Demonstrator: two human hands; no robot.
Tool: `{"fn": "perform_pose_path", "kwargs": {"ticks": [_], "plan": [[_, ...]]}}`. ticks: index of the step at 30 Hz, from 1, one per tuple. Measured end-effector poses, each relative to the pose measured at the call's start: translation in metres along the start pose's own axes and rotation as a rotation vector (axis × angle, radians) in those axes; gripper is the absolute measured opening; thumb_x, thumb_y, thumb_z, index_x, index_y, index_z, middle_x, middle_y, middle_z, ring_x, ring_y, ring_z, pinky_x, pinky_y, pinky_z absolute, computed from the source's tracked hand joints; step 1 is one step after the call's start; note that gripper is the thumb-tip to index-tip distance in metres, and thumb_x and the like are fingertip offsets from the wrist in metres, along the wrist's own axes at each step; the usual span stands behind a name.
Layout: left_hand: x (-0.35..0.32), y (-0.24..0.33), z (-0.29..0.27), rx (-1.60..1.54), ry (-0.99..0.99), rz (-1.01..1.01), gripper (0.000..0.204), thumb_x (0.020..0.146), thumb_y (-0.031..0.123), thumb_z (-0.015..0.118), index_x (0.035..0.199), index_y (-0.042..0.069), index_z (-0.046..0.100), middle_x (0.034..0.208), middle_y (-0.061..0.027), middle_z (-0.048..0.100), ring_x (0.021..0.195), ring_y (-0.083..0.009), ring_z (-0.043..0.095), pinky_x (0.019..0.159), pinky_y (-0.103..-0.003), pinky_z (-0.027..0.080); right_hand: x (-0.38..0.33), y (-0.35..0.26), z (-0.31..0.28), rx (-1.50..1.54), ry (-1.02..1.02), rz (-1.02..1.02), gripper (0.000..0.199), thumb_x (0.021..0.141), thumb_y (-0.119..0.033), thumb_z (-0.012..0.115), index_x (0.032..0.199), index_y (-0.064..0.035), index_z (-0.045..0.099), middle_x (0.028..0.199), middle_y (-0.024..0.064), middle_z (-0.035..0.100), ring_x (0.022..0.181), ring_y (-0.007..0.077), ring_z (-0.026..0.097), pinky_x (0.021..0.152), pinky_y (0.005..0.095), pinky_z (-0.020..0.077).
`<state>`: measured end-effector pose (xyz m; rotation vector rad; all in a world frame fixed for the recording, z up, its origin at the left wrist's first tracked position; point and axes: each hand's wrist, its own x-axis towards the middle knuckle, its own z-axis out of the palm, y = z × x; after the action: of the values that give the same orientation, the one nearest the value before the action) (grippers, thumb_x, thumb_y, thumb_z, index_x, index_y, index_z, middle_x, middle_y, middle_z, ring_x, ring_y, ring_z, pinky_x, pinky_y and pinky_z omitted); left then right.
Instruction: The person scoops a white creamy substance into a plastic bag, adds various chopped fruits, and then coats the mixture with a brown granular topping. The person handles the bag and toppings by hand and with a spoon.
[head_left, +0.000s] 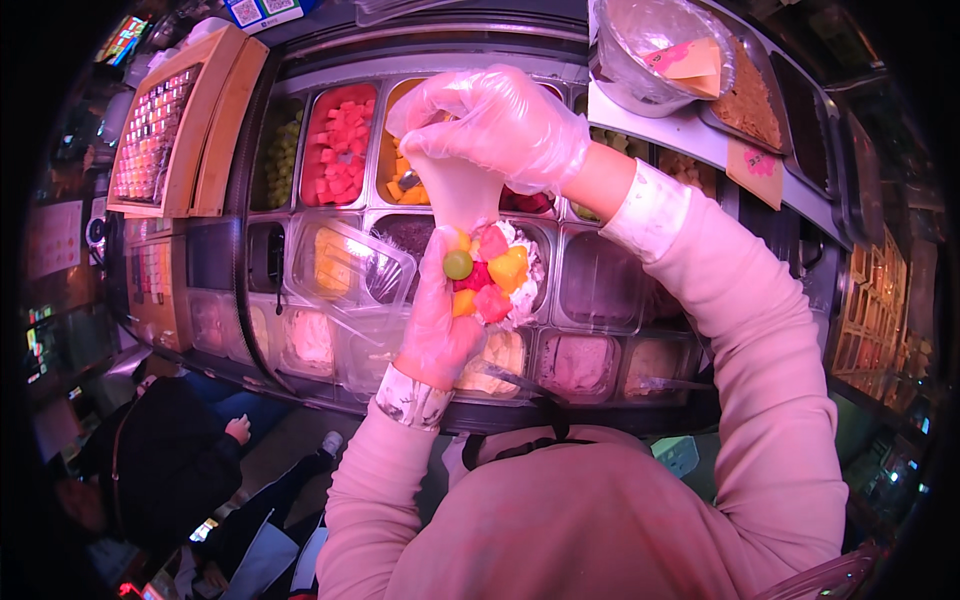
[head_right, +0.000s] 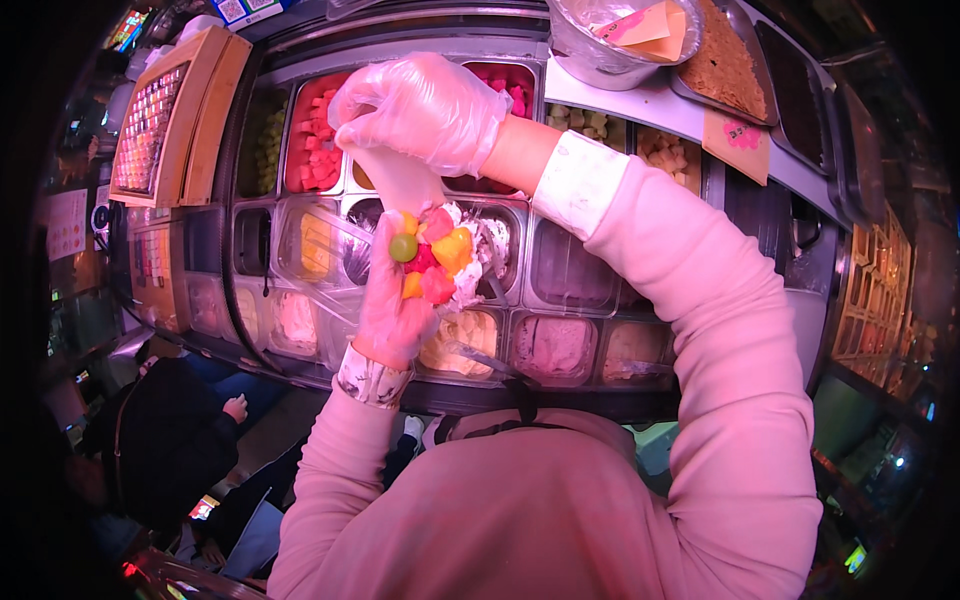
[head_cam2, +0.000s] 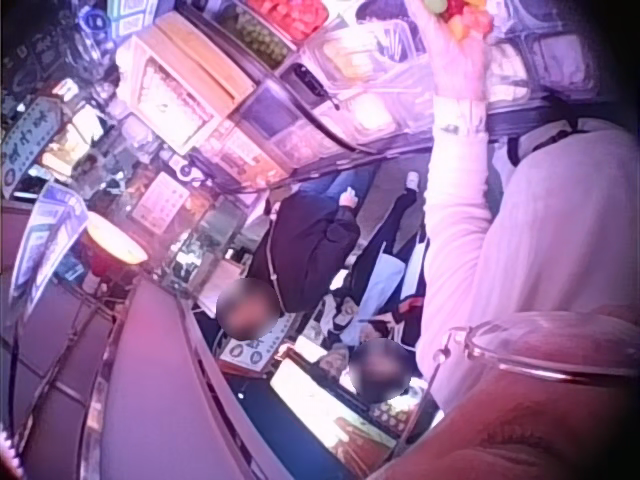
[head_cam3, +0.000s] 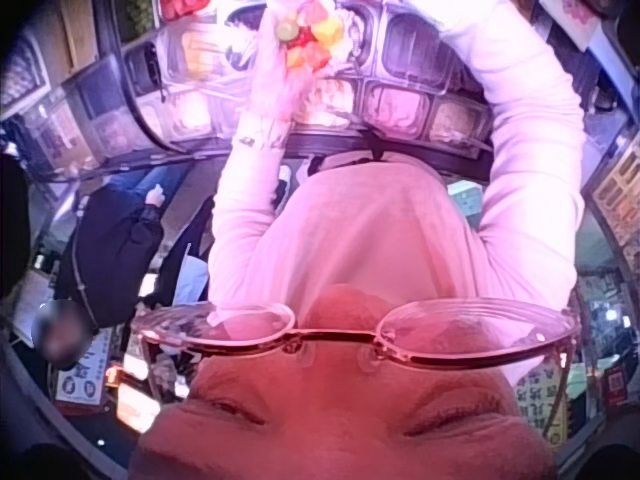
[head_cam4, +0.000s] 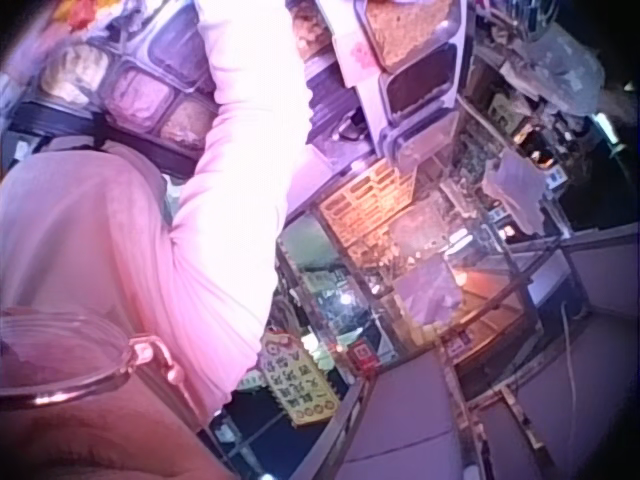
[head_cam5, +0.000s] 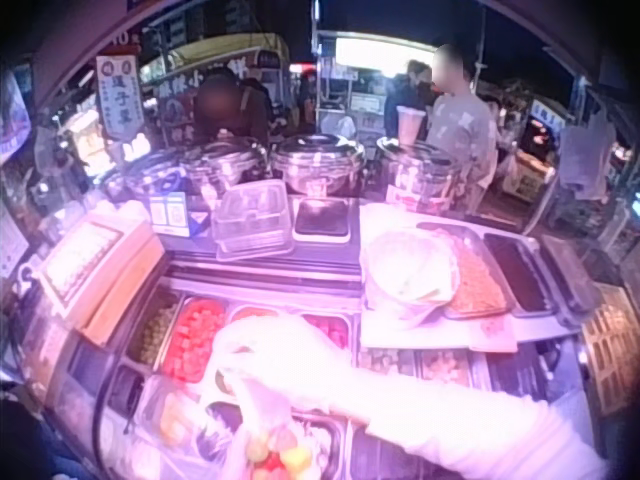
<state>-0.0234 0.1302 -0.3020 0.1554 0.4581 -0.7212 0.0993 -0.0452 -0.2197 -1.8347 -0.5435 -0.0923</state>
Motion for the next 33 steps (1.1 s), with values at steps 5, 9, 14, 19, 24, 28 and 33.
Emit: {"fn": "perform_pose_path", "kwargs": {"ticks": [5, 9, 14, 19, 24, 28, 33], "plan": [[0.001, 0.000, 0.017, 0.059, 0.025, 0.063, 0.061, 0.108, 0.053, 0.055, 0.152, 0.011, 0.051, 0.153, -0.0129, 0.058, 0.141, -0.0329, 0.056, 0.117, -0.054, 0.047, -0.021, -0.023, 0.004, -0.223, -0.023, -0.347, 0.022, 0.092, -0.026, 0.075, 0.098, -0.0056, 0.074, 0.089, 0.0141, 0.072, 0.084, 0.0360, 0.071, 0.077, 0.0420, 0.0591], [-0.003, 0.000, 0.031, 0.140, 0.003, 0.093, 0.059, 0.108, 0.053, 0.055, 0.152, 0.013, 0.051, 0.149, -0.0098, 0.060, 0.140, -0.0298, 0.056, 0.117, -0.050, 0.047, -0.050, -0.037, 0.009, -0.242, -0.049, -0.055, 0.030, 0.097, -0.023, 0.074, 0.111, 0.0029, 0.073, 0.094, 0.0129, 0.078, 0.084, 0.0258, 0.078, 0.078, 0.0353, 0.0611], [-0.004, -0.002, 0.015, 0.175, 0.008, 0.143, 0.054, 0.109, 0.046, 0.058, 0.148, 0.010, 0.052, 0.146, -0.0110, 0.062, 0.136, -0.0290, 0.059, 0.115, -0.050, 0.049, -0.024, -0.058, -0.024, 0.024, -0.396, 0.636, 0.061, 0.088, -0.049, 0.083, 0.111, 0.0073, 0.074, 0.088, 0.0114, 0.076, 0.077, 0.0124, 0.069, 0.074, 0.0290, 0.0552], [-0.017, -0.006, 0.019, 0.263, -0.031, -0.008, 0.047, 0.108, 0.037, 0.062, 0.145, 0.008, 0.051, 0.138, -0.0113, 0.064, 0.128, -0.0295, 0.064, 0.110, -0.049, 0.053, -0.022, -0.015, -0.035, 0.211, -0.694, 0.729, 0.042, 0.087, -0.038, 0.085, 0.100, 0.0018, 0.082, 0.081, 0.0030, 0.073, 0.074, 0.0128, 0.065, 0.068, 0.0275, 0.0513], [-0.023, -0.009, 0.008, 0.404, 0.012, 0.019, 0.049, 0.110, 0.038, 0.058, 0.147, 0.007, 0.050, 0.135, -0.0100, 0.063, 0.122, -0.0271, 0.066, 0.102, -0.045, 0.057, -0.020, -0.019, -0.034, -0.063, -0.768, 0.979, 0.026, 0.078, -0.019, 0.087, 0.086, 0.0031, 0.078, 0.075, 0.0030, 0.069, 0.073, 0.0134, 0.061, 0.063, 0.0305, 0.0481], [-0.025, -0.012, 0.015, 0.485, 0.012, 0.003, 0.052, 0.111, 0.041, 0.055, 0.151, 0.008, 0.049, 0.129, -0.0075, 0.061, 0.118, -0.0225, 0.065, 0.096, -0.039, 0.058, -0.028, 0.003, -0.035, -0.178, -0.796, 0.835, 0.020, 0.072, -0.010, 0.084, 0.088, 0.0010, 0.079, 0.075, 0.0031, 0.067, 0.071, 0.0147, 0.060, 0.060, 0.0314, 0.0462], [-0.024, -0.011, 0.013, 0.507, -0.013, -0.002, 0.055, 0.110, 0.041, 0.057, 0.152, 0.006, 0.048, 0.125, -0.0060, 0.061, 0.116, -0.0225, 0.065, 0.096, -0.039, 0.057, -0.029, 0.003, -0.036, 0.081, -0.710, 0.944, 0.022, 0.066, -0.004, 0.085, 0.085, -0.0002, 0.075, 0.076, 0.0034, 0.067, 0.070, 0.0139, 0.060, 0.059, 0.0303, 0.0460]]}}
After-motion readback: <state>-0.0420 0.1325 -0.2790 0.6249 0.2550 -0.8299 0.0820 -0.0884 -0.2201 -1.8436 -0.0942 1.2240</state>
